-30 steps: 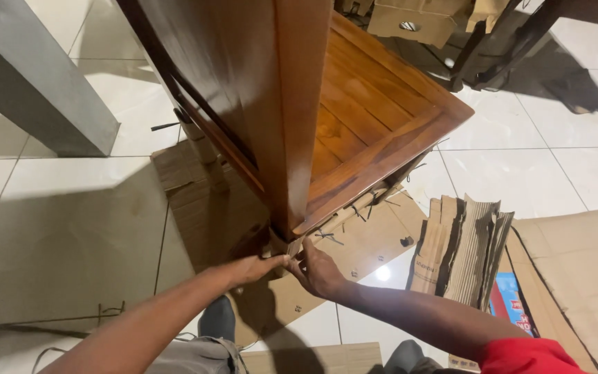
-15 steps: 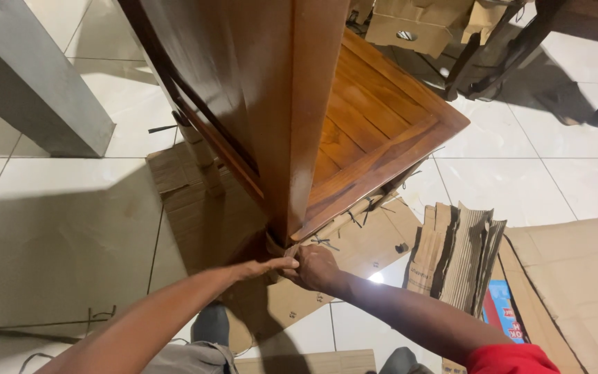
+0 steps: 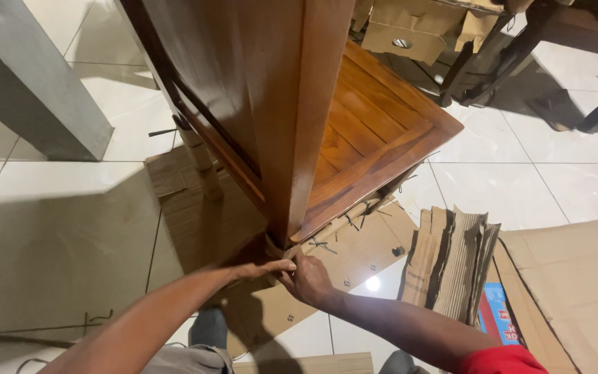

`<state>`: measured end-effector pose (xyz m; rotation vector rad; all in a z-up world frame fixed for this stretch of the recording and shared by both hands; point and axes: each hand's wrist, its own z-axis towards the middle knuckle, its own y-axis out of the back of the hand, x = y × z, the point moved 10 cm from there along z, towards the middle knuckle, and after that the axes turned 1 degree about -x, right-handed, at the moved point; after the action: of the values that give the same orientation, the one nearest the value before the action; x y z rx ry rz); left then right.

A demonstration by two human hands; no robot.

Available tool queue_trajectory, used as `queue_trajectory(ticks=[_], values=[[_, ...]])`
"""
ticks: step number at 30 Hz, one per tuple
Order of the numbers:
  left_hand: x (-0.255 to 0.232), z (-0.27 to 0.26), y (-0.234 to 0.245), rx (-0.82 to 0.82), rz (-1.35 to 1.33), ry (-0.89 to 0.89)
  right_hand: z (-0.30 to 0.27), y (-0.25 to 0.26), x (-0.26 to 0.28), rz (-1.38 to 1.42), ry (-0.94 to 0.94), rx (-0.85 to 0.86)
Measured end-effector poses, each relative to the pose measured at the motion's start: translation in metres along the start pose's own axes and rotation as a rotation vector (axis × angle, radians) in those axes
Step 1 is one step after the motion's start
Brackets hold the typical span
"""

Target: Wrap a wooden chair leg with cardboard and secure it with plastic ties

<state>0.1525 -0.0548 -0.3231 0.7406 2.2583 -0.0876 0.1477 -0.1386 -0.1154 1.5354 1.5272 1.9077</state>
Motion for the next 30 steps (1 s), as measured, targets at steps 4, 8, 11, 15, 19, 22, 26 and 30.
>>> queue_trajectory(ticks=[4,8,11,15,19,22,26,30], values=[[-0.029,-0.044,0.002,0.082,0.047,-0.254,0.010,-0.004,-0.017,-0.068,-0.053,0.029],[-0.034,-0.054,0.007,0.059,0.056,-0.195,0.018,0.007,-0.012,-0.143,-0.051,0.018],[-0.028,-0.055,0.009,0.045,0.059,-0.149,0.019,0.012,-0.001,-0.156,-0.024,-0.001],[-0.024,-0.054,0.010,0.030,0.076,-0.089,0.015,0.028,0.016,-0.170,0.027,-0.034],[-0.019,-0.053,0.013,0.014,0.095,-0.036,0.020,0.023,0.019,-0.227,0.068,-0.089],[-0.021,-0.052,0.012,0.003,0.107,0.004,0.018,0.021,0.020,-0.290,0.066,-0.033],[-0.023,-0.050,0.012,-0.014,0.130,0.056,0.018,0.013,0.011,-0.201,0.055,0.070],[-0.019,-0.053,0.012,-0.026,0.152,0.118,0.023,0.003,-0.004,-0.173,-0.036,0.167]])
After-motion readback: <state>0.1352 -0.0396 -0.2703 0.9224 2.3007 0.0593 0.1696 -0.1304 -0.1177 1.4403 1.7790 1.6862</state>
